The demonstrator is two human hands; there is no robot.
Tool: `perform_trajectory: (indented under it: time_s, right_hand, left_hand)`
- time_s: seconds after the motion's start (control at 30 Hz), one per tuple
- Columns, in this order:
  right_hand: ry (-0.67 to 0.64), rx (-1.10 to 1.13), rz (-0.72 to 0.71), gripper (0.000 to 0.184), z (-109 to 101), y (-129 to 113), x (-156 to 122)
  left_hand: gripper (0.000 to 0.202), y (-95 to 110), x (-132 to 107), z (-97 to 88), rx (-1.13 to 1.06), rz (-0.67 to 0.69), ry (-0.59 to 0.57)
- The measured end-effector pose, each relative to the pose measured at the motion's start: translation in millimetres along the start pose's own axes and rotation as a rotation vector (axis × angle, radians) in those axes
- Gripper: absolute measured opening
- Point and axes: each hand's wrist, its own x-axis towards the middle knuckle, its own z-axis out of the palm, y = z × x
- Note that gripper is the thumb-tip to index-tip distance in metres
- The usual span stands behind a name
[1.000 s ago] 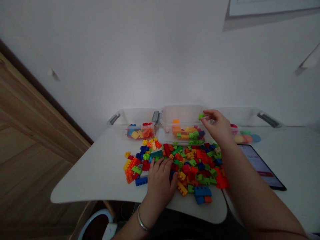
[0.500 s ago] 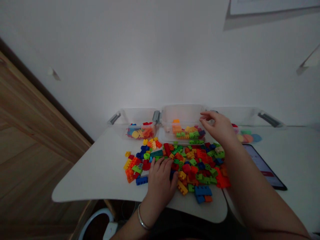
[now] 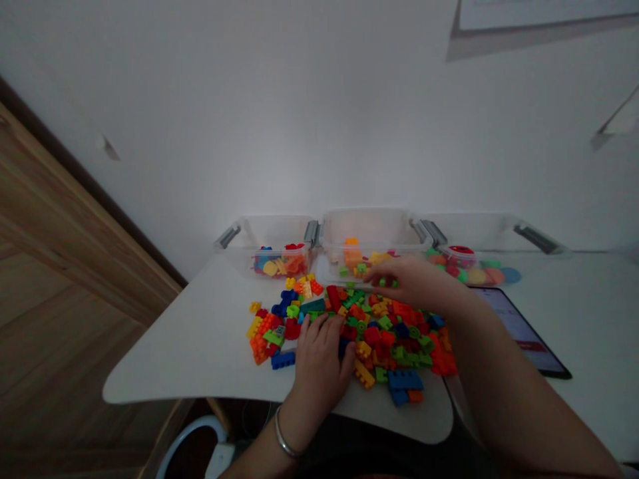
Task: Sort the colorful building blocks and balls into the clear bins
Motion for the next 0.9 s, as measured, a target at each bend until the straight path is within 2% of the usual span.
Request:
perform_trajectory:
  time_s: [0.13,0.27,0.57,0.77,0.9]
  right_hand:
    - [-0.165,-0.101,0.027,0.031,14,-8,9]
    - [-0.256,-0.151,0.033,0.033,27,-15,15]
    - [-0.244,-0.228,0.002,0.025,47,-13,22]
    - [-0.235,-0.208,0.009,0.024,47,-14,22]
    - [-0.180,-0.169,0.014,0.022,37,-14,19]
  left_hand:
    - [0.035,0,0,0.4,-0.004,-0.008,-0.003]
    - [0.035,0,0,0.8,-0.003,-0.011,-0.009]
    - [0.035,-2,-1,2.2,0.010,0.010,0.016]
    - [0.036,-2,-1,2.9,0.007,0.013,0.018]
    - [0.035,-2,-1,1.8,-0.002,0.013,0.007]
